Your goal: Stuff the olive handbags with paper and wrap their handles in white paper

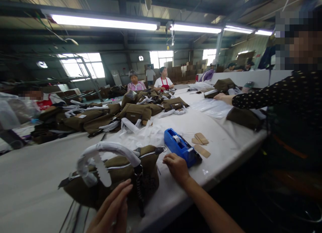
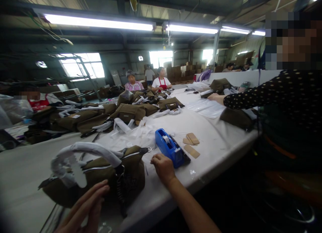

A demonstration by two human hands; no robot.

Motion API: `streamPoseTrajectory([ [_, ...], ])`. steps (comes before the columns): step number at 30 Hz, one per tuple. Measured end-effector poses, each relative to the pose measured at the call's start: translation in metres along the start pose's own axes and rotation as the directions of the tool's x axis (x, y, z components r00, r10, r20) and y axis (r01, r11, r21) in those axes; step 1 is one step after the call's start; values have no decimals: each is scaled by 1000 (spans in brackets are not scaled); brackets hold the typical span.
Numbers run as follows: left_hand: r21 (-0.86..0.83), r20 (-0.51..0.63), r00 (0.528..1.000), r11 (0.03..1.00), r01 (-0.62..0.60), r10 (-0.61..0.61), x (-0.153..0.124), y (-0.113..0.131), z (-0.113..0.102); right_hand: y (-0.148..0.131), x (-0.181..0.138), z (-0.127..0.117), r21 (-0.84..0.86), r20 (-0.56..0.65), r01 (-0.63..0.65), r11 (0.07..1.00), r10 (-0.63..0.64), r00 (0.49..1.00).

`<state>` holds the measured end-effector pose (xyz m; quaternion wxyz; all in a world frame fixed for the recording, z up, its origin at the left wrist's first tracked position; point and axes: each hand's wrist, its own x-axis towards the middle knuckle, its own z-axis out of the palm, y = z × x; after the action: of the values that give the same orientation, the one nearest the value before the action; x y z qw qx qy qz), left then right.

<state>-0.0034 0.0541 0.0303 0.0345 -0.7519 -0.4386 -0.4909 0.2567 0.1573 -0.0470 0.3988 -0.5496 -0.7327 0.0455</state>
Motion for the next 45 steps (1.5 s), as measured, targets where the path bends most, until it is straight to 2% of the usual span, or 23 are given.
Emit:
streamPoseTrajectory([
  [3, -277, 137, 972, 934, 224, -193, -1, 9, 19, -25, -11, -11, 52, -69, 64, 997, -60, 996],
  [6, -414, 350, 882, 792, 449, -317, 2, 23, 35, -64, -26, -32, 194, -135, 171, 966, -146, 980],
  [8, -443, 478, 816, 713, 543, -324, 5, 32, 41, -91, -33, -51, 416, -203, 238, 878, -166, 965],
  [9, -452, 526, 792, 687, 569, -310, 6, 35, 43, -102, -34, -61, 515, -216, 234, 825, -139, 966],
  [11, -458, 587, 762, 664, 591, -273, 8, 40, 44, -115, -35, -79, 671, -206, 149, 727, -10, 978],
  [14, -429, 619, 736, 667, 609, -274, 4, 36, 40, -109, -32, -94, 804, -178, 5, 595, 233, 956],
  [16, -368, 618, 716, 685, 628, -325, -1, 29, 35, -94, -33, -97, 820, -165, -68, 568, 348, 923],
  [17, -332, 611, 713, 707, 624, -343, -3, 25, 33, -86, -35, -97, 796, -163, -108, 595, 383, 909],
  [19, -260, 595, 724, 768, 585, -350, -8, 17, 27, -74, -41, -95, 665, -217, -161, 729, 395, 893],
  [20, -232, 578, 740, 800, 554, -345, -9, 14, 25, -71, -45, -93, 557, -285, -147, 817, 354, 891],
  [22, -189, 544, 775, 853, 487, -322, -10, 11, 22, -74, -52, -90, 314, -407, -24, 949, 157, 900],
  [24, -167, 525, 804, 893, 417, -278, -9, 13, 20, -84, -57, -84, 195, -382, 173, 966, -88, 920],
  [25, -166, 525, 815, 909, 381, -245, -7, 15, 20, -89, -59, -80, 206, -314, 256, 944, -184, 931],
  [27, -171, 523, 830, 930, 324, -194, -4, 20, 20, -98, -62, -72, 294, -168, 324, 899, -285, 944],
  [31, -144, 467, 868, 954, 263, -168, -1, 22, 18, -97, -66, -61, 376, -43, 241, 895, -243, 969],
  [35, -127, 408, 895, 960, 251, -181, 2, 18, 14, -87, -67, -60, 414, -17, 140, 900, -146, 989],
  [38, -143, 391, 903, 957, 254, -182, 5, 17, 11, -88, -66, -59, 468, -3, 114, 876, -128, 992],
  [41, -136, 327, 923, 957, 257, -201, 8, 16, 10, -90, -61, -58, 454, -52, 95, 886, -80, 995],
  [45, -33, 125, 952, 958, 285, -279, 11, 9, 9, -84, -49, -58, 308, -179, 108, 945, -54, 982],
])
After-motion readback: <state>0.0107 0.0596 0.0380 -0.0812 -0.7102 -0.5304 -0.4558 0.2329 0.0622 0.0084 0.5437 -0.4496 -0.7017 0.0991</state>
